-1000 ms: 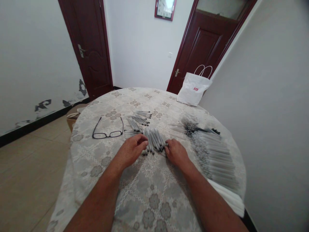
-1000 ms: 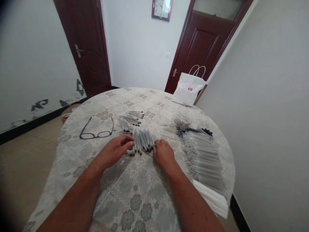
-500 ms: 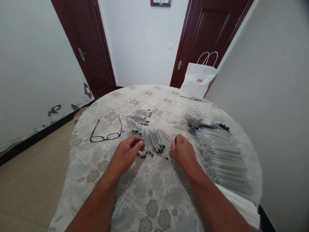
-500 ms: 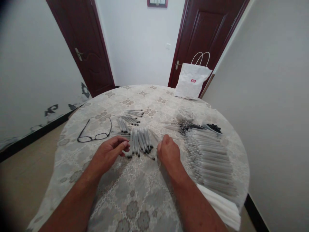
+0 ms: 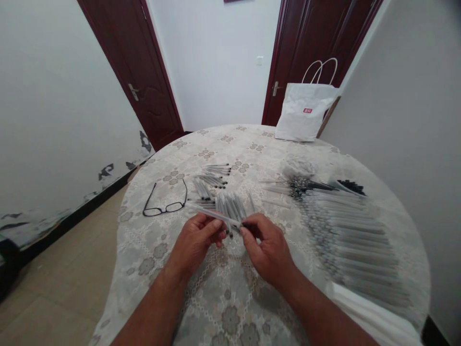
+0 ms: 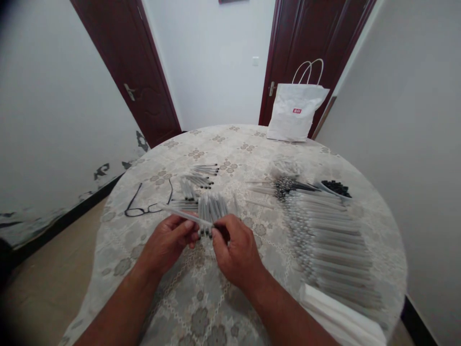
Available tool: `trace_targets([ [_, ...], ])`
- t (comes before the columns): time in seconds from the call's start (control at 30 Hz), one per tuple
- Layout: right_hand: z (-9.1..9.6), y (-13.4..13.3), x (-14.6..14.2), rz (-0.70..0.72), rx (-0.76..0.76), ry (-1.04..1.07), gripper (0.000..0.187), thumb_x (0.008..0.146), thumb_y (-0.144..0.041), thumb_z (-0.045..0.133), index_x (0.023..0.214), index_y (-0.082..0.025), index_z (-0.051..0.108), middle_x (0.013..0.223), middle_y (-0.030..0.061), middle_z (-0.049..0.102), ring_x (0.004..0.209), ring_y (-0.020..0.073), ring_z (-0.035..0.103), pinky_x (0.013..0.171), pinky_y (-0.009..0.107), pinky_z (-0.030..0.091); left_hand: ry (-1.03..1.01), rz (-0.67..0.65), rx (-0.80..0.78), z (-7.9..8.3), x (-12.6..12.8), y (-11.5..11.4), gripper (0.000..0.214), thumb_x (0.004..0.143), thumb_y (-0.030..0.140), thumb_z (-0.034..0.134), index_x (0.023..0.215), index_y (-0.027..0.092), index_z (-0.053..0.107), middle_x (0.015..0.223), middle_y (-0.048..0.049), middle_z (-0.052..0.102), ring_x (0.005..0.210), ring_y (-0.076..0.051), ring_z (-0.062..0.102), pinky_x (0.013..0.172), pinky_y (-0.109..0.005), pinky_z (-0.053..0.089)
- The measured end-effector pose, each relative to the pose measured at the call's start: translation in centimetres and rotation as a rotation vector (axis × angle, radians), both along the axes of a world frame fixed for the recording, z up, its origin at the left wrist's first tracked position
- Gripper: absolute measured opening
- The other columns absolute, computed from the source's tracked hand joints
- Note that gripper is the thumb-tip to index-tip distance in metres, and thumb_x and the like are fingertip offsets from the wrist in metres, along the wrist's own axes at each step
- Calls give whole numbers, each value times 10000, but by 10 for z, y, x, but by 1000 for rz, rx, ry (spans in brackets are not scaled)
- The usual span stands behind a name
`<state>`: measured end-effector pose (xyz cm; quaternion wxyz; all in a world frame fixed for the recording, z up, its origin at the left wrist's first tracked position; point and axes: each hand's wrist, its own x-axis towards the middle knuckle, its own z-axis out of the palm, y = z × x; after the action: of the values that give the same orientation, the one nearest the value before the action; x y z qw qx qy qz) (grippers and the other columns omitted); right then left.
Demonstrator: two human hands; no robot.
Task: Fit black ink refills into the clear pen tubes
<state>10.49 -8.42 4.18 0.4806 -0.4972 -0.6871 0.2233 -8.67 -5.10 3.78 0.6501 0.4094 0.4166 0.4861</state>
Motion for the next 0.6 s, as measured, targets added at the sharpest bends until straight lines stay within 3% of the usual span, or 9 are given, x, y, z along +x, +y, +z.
trace_targets([
  [0.23,-5,2,0,6,-131,144,142,952,-322,567,1004,-211,637,817,9,670,716,148,611,664,251,459,-20,101,-10,0,4,-1,365,754,404,828,973,152,680,740,-41,707,615,-167,659,520,-253,501],
  [0.43,-11,8,-2,48,-267,173,433,1032,-488,407,749,-216,589,619,-20,571,589,135,539,559,241,384,24,98,-26,-4,1,3,385,728,397,849,970,132,710,753,-47,724,622,-152,656,542,-248,506],
  [0.6,-16,11,-2,49,-212,136,373,1025,-447,442,771,-216,588,623,-32,554,600,133,528,596,244,390,27,104,-10,-8,0,7,388,733,397,843,973,118,720,761,-47,726,617,-149,651,545,-252,506],
])
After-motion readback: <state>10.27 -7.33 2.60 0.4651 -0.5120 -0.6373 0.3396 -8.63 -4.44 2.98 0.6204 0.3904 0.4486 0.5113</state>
